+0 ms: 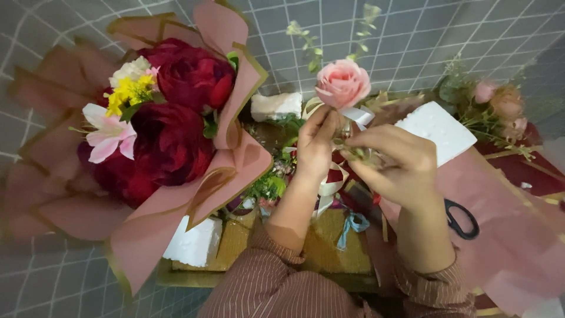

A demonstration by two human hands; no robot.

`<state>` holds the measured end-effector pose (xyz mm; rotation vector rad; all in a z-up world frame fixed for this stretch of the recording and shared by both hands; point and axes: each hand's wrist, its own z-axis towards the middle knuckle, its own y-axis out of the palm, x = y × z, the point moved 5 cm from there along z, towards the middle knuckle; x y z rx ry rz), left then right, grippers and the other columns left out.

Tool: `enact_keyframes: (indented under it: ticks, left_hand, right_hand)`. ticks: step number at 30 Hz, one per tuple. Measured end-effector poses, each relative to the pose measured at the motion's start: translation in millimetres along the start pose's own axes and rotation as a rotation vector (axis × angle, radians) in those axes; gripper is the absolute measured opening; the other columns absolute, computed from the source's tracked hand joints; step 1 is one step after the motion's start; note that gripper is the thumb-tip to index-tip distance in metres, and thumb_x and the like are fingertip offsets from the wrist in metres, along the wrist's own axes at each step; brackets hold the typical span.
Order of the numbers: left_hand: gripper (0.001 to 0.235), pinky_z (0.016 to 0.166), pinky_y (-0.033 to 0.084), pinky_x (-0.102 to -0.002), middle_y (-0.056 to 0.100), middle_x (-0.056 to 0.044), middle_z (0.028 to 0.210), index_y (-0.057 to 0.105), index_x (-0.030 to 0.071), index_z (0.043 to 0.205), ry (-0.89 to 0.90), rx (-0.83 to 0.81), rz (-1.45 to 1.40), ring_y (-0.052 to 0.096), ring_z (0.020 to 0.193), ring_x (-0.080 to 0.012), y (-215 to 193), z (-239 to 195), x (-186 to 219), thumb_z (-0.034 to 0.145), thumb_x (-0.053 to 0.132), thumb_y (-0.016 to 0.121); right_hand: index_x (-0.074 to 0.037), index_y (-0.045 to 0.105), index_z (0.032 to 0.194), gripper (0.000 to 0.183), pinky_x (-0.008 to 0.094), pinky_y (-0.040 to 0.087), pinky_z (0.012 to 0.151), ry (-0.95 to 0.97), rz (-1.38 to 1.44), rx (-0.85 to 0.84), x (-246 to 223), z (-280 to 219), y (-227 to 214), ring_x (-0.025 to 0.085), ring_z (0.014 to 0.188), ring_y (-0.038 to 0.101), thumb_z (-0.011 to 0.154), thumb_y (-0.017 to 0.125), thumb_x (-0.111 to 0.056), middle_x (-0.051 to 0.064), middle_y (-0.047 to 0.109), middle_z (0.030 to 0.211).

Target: The person arranges a small bouquet by hand, attaching green filler stems to a pink rose and adjusting the arrangement on a wooden surface.

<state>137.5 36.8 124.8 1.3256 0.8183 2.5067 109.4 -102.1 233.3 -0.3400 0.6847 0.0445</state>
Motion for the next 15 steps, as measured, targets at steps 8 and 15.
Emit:
enact_keyframes:
  ticks: [8,15]
  left_hand:
    - [0.025,0.107,0.046,-0.041,0.07,-0.013,0.122,0.068,0.004,0.128,-0.136,-0.191,-0.04,0.063,0.116,-0.0238,-3.7,-13.5,-6.7,0.11,0.017,0.056]
    - [0.059,0.119,0.04,-0.059,0.053,-0.015,0.151,0.063,0.019,0.144,-0.215,-0.221,-0.435,0.051,0.136,-0.038,-51.8,-33.0,-76.6,0.093,0.04,0.083]
  right_hand:
    - [0.01,0.068,0.109,0.026,0.039,0.067,0.078,-0.278,0.213,-0.034,11.8,-12.6,-21.3,0.038,0.091,0.078,0.084,0.068,0.01,0.025,0.073,0.108]
    - [0.007,0.068,0.102,0.013,0.032,0.06,0.082,0.092,0.148,0.019,20.4,-7.2,-29.2,0.028,0.089,0.073,0.096,0.061,0.016,0.02,0.073,0.097]
